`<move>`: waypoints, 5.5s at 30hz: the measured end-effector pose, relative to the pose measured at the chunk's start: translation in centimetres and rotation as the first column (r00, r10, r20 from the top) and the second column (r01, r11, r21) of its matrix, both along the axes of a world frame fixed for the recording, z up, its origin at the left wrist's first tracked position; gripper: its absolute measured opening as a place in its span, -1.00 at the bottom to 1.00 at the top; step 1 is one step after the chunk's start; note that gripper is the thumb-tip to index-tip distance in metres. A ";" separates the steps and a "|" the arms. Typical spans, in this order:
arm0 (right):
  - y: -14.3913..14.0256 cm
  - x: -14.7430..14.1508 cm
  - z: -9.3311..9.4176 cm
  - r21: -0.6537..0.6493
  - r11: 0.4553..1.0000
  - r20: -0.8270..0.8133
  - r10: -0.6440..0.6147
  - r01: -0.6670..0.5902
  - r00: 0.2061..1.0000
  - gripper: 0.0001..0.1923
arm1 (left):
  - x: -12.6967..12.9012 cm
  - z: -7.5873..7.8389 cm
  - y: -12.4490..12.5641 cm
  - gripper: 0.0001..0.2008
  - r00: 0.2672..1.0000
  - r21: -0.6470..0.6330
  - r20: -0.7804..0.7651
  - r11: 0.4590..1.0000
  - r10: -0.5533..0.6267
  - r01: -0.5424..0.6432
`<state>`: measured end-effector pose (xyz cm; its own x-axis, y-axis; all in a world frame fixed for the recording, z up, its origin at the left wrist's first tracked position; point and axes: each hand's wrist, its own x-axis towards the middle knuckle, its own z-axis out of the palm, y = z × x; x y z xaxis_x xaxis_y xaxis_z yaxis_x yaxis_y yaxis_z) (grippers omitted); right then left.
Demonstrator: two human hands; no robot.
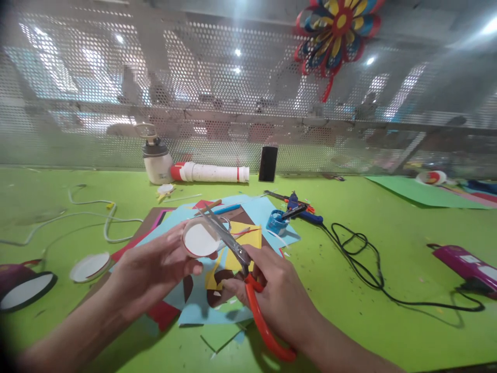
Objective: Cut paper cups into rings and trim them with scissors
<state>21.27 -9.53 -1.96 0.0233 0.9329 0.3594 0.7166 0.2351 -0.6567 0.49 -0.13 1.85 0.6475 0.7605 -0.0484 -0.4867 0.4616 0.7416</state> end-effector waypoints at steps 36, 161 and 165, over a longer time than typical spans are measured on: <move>-0.1 -0.3 0.8 0.016 0.999 0.055 0.049 -0.050 0.997 -0.59 | 0.1 -0.5 -0.1 -0.76 0.988 0.073 -0.006 0.985 -0.155 0.156; 2.9 -0.3 4.2 -0.138 0.988 -0.270 0.027 -0.067 0.962 -0.54 | 0.2 -1.1 1.8 -0.80 0.981 0.049 -0.015 0.980 0.195 -0.194; 2.5 -0.1 3.1 -0.161 0.979 -0.160 0.098 -0.124 0.982 -0.53 | -0.2 -0.4 1.9 -0.56 0.958 0.037 0.022 0.958 0.285 -0.286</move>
